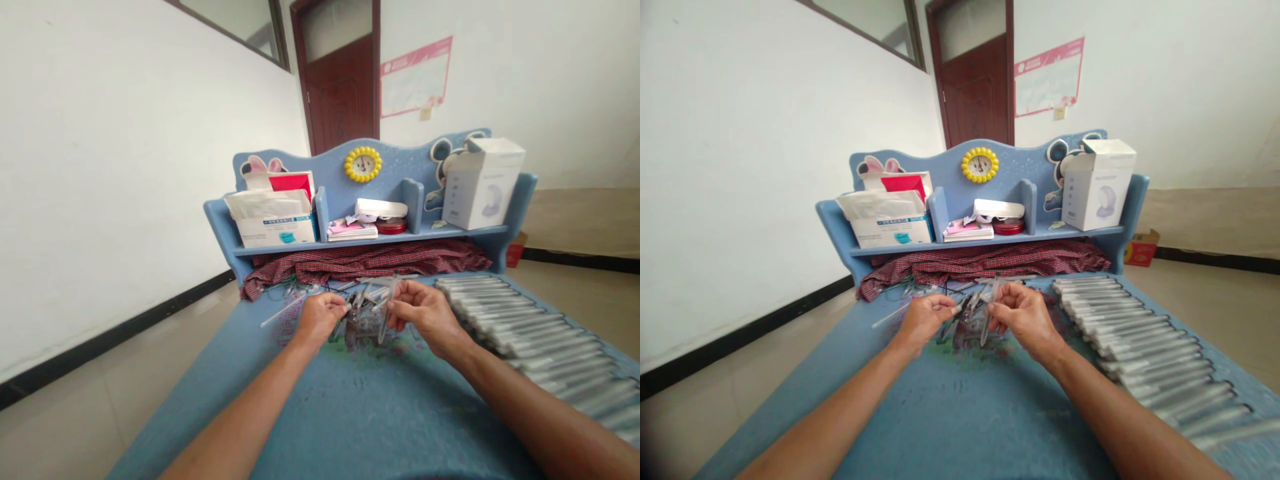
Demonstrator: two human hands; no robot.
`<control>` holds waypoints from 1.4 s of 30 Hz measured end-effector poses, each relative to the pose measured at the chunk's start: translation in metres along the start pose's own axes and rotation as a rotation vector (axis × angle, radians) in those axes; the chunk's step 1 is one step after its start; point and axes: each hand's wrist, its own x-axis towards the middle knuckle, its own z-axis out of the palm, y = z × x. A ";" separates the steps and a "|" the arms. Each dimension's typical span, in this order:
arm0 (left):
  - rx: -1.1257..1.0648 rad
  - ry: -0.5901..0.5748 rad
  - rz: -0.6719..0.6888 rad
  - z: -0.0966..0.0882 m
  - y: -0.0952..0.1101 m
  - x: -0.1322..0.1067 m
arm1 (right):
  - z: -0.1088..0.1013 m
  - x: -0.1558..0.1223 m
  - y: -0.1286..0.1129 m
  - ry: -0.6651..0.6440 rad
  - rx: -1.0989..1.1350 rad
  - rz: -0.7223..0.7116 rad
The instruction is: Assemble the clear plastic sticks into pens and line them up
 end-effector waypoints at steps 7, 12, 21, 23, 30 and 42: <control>-0.751 -0.090 -0.442 -0.005 0.021 -0.015 | 0.018 -0.021 -0.015 -0.021 -0.301 -0.321; -0.903 -0.101 -0.447 0.001 0.027 -0.021 | 0.027 -0.036 -0.015 -0.258 -0.785 -0.829; -0.903 -0.034 -0.410 0.006 0.032 -0.028 | 0.034 -0.036 -0.011 -0.330 -1.209 -1.148; -0.904 -0.009 -0.414 0.006 0.032 -0.029 | 0.035 -0.038 -0.013 -0.338 -1.227 -1.146; -0.884 0.027 -0.438 0.004 0.035 -0.030 | 0.034 -0.042 -0.014 -0.359 -1.264 -1.141; -0.913 0.033 -0.405 0.003 0.038 -0.031 | 0.038 -0.045 -0.015 -0.310 -1.301 -1.204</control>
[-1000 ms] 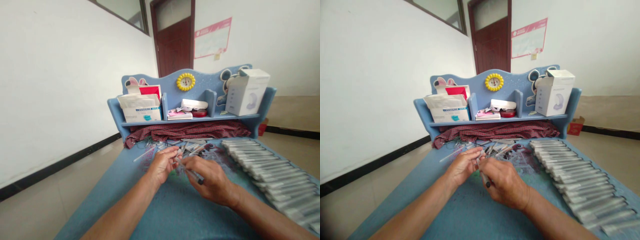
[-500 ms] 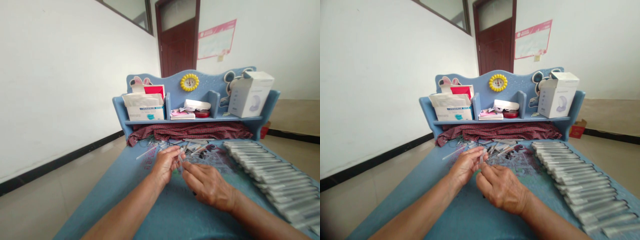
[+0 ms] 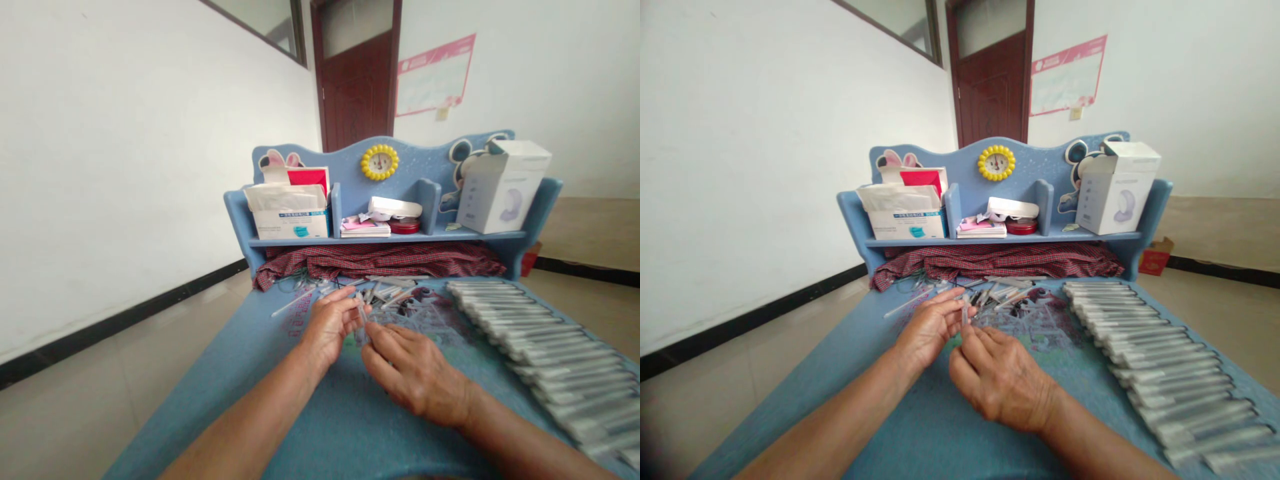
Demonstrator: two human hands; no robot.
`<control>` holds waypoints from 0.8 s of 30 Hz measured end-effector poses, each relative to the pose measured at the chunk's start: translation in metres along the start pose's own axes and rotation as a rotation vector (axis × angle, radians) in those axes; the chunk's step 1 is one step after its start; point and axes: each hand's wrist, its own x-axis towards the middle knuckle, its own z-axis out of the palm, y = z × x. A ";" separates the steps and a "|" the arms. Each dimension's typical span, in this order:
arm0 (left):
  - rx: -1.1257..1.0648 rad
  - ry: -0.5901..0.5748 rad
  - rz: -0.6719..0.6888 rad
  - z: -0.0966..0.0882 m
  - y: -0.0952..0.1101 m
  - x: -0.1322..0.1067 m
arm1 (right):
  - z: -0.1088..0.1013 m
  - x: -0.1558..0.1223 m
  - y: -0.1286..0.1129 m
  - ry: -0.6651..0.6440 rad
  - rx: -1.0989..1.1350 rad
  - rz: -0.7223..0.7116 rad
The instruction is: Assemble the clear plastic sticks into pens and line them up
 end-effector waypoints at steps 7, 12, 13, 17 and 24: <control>0.003 -0.073 -0.002 -0.003 0.000 0.001 | 0.002 -0.003 -0.002 -0.011 0.009 0.008; 0.023 -0.127 -0.030 -0.005 -0.001 0.003 | 0.004 -0.005 0.001 -0.005 0.039 0.035; 0.032 -0.130 -0.040 -0.005 -0.001 0.003 | 0.004 -0.006 0.002 -0.002 0.047 0.038; 0.053 -0.108 -0.050 -0.007 -0.003 0.005 | 0.002 -0.006 0.002 0.009 0.062 0.048; 0.048 -0.030 0.005 -0.004 -0.010 0.006 | 0.002 -0.004 0.001 0.013 0.037 0.028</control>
